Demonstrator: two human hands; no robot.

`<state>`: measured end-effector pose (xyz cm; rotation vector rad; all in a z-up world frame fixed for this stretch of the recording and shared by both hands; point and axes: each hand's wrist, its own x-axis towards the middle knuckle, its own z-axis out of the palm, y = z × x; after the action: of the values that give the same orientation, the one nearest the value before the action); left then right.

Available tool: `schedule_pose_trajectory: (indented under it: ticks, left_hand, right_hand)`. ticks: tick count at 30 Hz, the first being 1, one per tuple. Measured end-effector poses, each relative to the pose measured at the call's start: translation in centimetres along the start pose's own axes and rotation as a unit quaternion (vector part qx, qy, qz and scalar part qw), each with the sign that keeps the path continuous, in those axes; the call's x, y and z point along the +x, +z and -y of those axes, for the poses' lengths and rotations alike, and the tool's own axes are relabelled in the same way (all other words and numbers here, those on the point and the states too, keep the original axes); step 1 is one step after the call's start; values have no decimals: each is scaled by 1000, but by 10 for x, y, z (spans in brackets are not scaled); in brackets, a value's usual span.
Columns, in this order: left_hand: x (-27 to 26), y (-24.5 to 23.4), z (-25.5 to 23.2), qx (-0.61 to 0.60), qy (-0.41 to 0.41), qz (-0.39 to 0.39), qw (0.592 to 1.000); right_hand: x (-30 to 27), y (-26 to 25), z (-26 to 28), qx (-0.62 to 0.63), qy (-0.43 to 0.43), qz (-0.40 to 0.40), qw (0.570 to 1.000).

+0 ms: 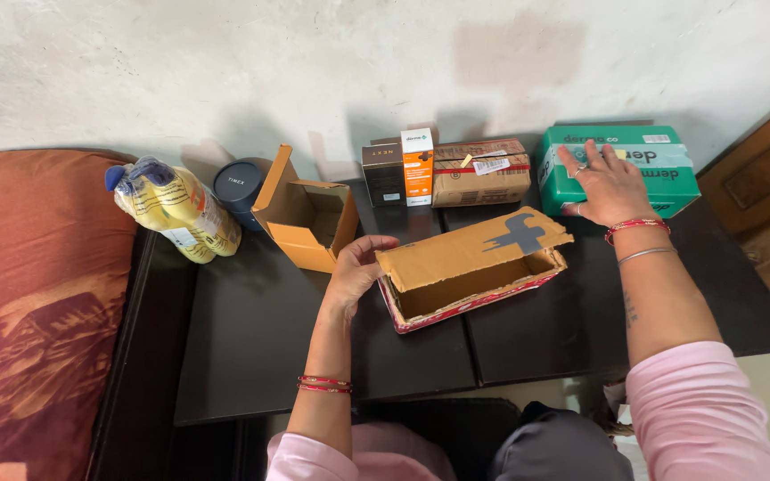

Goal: The person packs several small figurines into a green cardboard box, then places a bottle of liquid and a cylindrical container into separate cardboard boxes. The person closes the boxes and stacks them on the table.

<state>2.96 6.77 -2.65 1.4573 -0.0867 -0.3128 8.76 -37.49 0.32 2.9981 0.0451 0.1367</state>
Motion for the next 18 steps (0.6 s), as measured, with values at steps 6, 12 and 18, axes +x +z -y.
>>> schedule_pose_trajectory:
  ticks: [6, 12, 18]
  left_hand:
    - [-9, -6, -12, -25, 6, 31, 999]
    - [-9, -5, -9, 4, 14, -11, 1000]
    - [-12, -7, -1, -36, -17, -36, 999]
  right_hand:
    - [-31, 0, 17, 121, -28, -143, 982]
    - [-108, -22, 74, 411, 45, -289, 864]
    - [-127, -42, 132, 321, -14, -18, 947]
